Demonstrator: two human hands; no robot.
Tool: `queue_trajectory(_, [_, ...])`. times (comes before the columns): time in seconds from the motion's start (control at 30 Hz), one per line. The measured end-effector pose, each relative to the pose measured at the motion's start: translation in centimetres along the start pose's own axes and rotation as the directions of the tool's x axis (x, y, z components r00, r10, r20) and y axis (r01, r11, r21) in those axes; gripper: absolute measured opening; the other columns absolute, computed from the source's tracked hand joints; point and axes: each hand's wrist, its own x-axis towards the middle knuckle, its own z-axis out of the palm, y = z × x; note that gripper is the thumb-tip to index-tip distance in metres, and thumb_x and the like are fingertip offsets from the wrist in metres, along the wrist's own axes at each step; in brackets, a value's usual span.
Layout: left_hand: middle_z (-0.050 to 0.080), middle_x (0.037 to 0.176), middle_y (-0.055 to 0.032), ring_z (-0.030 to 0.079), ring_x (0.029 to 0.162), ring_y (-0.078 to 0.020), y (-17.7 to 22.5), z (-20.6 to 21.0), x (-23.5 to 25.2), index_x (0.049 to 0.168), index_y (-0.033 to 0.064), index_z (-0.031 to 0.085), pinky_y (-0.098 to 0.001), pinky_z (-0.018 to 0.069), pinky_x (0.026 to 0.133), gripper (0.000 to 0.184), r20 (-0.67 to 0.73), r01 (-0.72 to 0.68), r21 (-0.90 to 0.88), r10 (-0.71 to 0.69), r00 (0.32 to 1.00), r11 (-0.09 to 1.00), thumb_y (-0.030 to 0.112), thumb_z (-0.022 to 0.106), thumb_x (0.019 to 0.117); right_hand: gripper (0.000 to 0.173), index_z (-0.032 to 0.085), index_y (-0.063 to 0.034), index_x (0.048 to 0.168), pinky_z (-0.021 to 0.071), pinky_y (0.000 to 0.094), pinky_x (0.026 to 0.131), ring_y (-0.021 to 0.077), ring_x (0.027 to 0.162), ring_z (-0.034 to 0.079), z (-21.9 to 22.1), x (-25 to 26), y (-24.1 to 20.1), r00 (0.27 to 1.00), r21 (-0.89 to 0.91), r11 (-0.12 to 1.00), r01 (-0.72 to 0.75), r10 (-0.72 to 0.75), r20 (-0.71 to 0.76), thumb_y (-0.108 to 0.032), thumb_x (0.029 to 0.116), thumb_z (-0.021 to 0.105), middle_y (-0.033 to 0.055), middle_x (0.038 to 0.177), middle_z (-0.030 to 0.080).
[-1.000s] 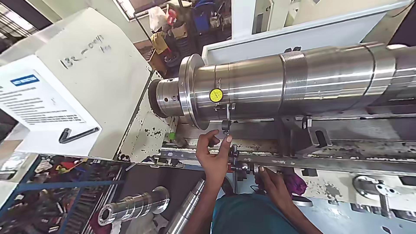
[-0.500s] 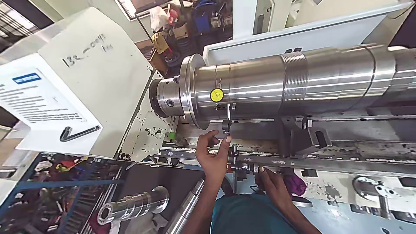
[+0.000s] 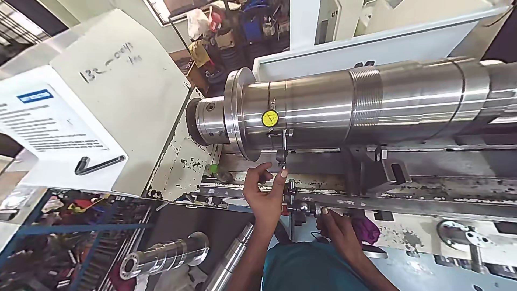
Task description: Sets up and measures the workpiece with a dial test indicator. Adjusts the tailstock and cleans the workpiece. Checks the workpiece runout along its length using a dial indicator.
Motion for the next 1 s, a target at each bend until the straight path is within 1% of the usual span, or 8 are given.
queue_trajectory(0.17, [0.061,0.082,0.001,0.058,0.074,-0.0051,-0.04,-0.01,0.03,0.106,-0.0005,0.07,-0.0192,0.0502,0.067,0.029,0.0,0.004,-0.016,-0.004,1.0,1.0,0.016,0.078,0.0841,0.044,0.065,-0.0095,0.086,0.0505,0.0191,0.052,0.0018,0.055,0.058,-0.01,0.05,-0.06,1.0,-0.009,1.0,0.0,0.0,-0.004,-0.032,0.1095,0.036,-0.006,0.068,0.063])
queue_trajectory(0.33, [0.061,0.082,0.0013,0.058,0.074,-0.0053,-0.12,-0.05,0.04,0.107,-0.0002,0.07,-0.0194,0.0505,0.067,0.03,0.001,0.006,-0.016,-0.006,1.0,1.0,0.018,0.079,0.084,0.045,0.065,-0.01,0.085,0.0487,0.0186,0.051,0.0017,0.054,0.056,0.01,0.09,-0.18,1.0,-0.006,1.0,0.01,-0.01,-0.004,-0.033,0.11,0.036,-0.0063,0.067,0.061])
queue_trajectory(0.7, [0.06,0.082,0.0016,0.057,0.073,-0.0049,-0.19,-0.17,-0.01,0.107,-0.0002,0.071,-0.0189,0.0497,0.067,0.03,0.003,0.009,-0.013,-0.009,1.0,1.0,0.018,0.078,0.0848,0.044,0.065,-0.0096,0.085,0.0495,0.0188,0.052,0.0016,0.055,0.057,0.03,-0.02,-0.19,1.0,-0.008,1.0,0.009,-0.009,-0.004,-0.032,0.1097,0.036,-0.006,0.068,0.062])
queue_trajectory(1.0, [0.061,0.082,0.0014,0.058,0.073,-0.0052,0.02,-0.28,-0.21,0.106,-0.0002,0.07,-0.0198,0.0511,0.068,0.03,-0.015,0.008,-0.013,-0.008,1.0,1.0,0.017,0.079,0.084,0.044,0.065,-0.0091,0.086,0.0495,0.0181,0.051,0.0006,0.055,0.057,-0.09,-0.15,0.1,1.0,-0.001,1.0,0.021,-0.021,0.001,-0.032,0.1093,0.036,-0.0063,0.068,0.063])
